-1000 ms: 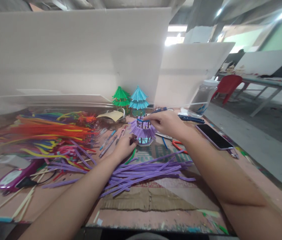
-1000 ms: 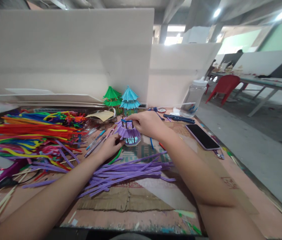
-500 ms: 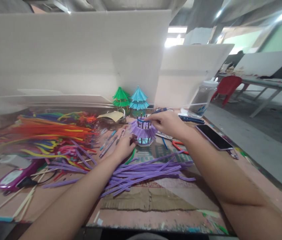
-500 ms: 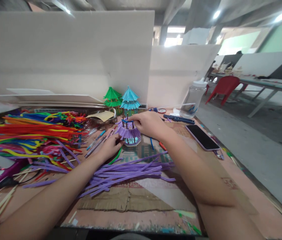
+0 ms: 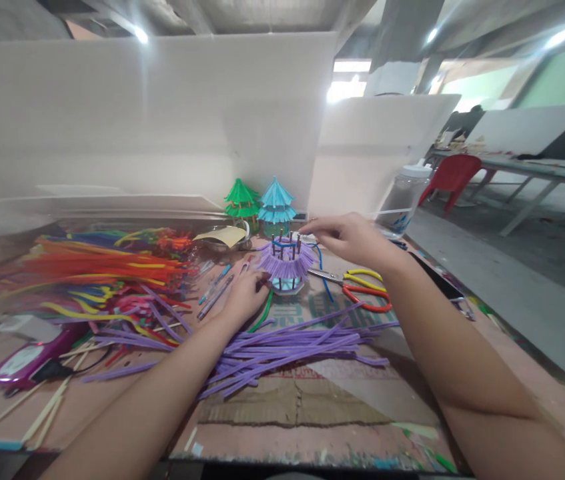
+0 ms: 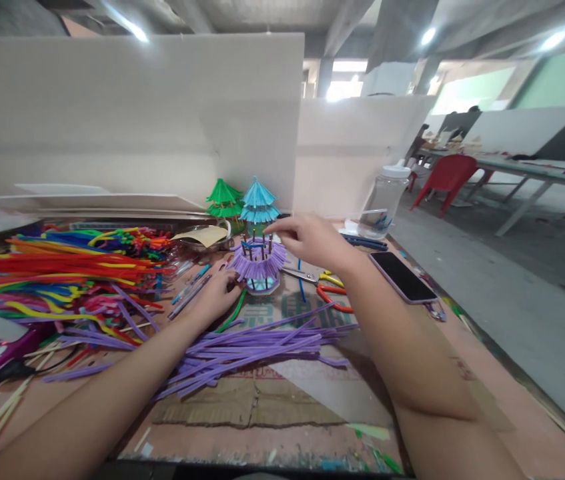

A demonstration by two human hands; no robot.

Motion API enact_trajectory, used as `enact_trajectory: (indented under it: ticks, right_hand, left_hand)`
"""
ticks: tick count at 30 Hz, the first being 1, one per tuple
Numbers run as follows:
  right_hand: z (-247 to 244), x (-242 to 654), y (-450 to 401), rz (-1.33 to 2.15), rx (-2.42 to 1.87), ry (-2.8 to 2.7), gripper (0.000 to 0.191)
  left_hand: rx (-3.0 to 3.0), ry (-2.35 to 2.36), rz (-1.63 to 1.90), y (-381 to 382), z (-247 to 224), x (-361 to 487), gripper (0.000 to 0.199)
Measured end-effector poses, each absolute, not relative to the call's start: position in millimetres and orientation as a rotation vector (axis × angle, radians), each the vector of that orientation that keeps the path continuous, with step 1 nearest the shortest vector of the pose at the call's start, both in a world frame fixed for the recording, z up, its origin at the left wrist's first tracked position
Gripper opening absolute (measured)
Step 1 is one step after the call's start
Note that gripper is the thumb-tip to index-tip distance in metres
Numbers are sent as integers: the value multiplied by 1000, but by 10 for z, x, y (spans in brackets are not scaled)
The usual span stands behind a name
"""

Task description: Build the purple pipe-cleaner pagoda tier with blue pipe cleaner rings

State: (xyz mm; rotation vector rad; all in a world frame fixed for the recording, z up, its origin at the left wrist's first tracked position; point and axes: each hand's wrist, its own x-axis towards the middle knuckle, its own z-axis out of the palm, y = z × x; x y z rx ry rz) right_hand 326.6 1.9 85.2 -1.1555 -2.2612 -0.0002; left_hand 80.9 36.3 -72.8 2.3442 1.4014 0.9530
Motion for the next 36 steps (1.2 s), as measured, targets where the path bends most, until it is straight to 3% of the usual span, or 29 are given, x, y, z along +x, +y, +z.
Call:
enact_trajectory:
  ticks: [8,36]
  right_hand:
    - [720,3050,16,-138,-1225,-2445,40]
    - [727,3028,24,-128,-1278,-2474,39]
  left_hand:
    - [2387,1411,925,364,-735,815,9]
    - [2424,1402,942,372,-753,818,13]
